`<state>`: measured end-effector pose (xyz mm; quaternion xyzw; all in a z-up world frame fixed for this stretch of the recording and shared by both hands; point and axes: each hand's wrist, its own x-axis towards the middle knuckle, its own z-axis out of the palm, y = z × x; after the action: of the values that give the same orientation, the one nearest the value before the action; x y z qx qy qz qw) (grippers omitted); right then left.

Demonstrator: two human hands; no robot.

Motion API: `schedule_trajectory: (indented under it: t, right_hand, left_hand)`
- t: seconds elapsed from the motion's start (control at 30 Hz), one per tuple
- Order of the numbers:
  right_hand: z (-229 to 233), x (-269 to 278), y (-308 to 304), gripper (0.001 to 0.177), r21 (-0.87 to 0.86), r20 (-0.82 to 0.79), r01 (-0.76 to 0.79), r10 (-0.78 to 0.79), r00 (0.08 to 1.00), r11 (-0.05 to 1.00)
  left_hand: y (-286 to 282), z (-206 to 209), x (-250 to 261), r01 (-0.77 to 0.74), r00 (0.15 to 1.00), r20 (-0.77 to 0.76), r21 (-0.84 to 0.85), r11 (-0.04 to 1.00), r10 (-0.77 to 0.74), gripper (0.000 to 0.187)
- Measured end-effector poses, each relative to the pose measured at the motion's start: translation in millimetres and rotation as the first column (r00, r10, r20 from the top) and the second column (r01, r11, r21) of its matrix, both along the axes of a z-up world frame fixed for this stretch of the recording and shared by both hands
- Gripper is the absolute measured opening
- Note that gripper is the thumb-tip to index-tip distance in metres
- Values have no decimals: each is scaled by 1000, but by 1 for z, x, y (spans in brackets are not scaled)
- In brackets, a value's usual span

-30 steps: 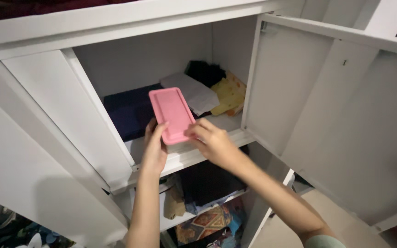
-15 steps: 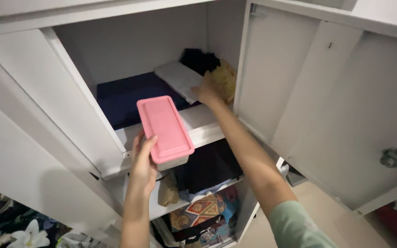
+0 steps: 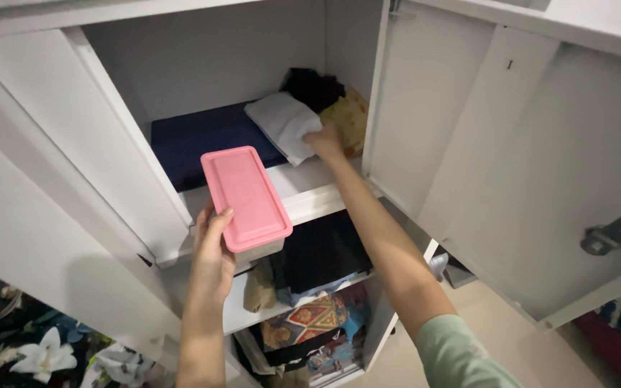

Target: The person picks up several personal items from a bed and places them into various compartments of a white cabinet.

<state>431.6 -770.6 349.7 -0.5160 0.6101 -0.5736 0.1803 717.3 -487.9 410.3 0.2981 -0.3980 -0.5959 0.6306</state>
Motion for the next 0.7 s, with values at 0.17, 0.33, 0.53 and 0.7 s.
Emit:
schedule_trajectory:
  t: [0.17,0.33,0.53,0.7]
  right_hand:
    - [3,4,20,48,42,574,-241,174,800,970]
    - [-23,-5,52,31,-294,890,-445,412,197,846]
    - [-15,-3,163,40,-408,882,-385,248,-400,828]
    - [-4,1,248,41,-555,741,-332,271,-615,763]
  left_hand:
    - [4,1,-3,-15,1000,-3,21,1000,15,68]
    - [15,11,-8,-57,998,37,108,993,53,70]
    - [32,-2,-6,-25,999,-29,93,995,28,76]
    - [42,-39,-5,63,988,-145,66,996,-53,75]
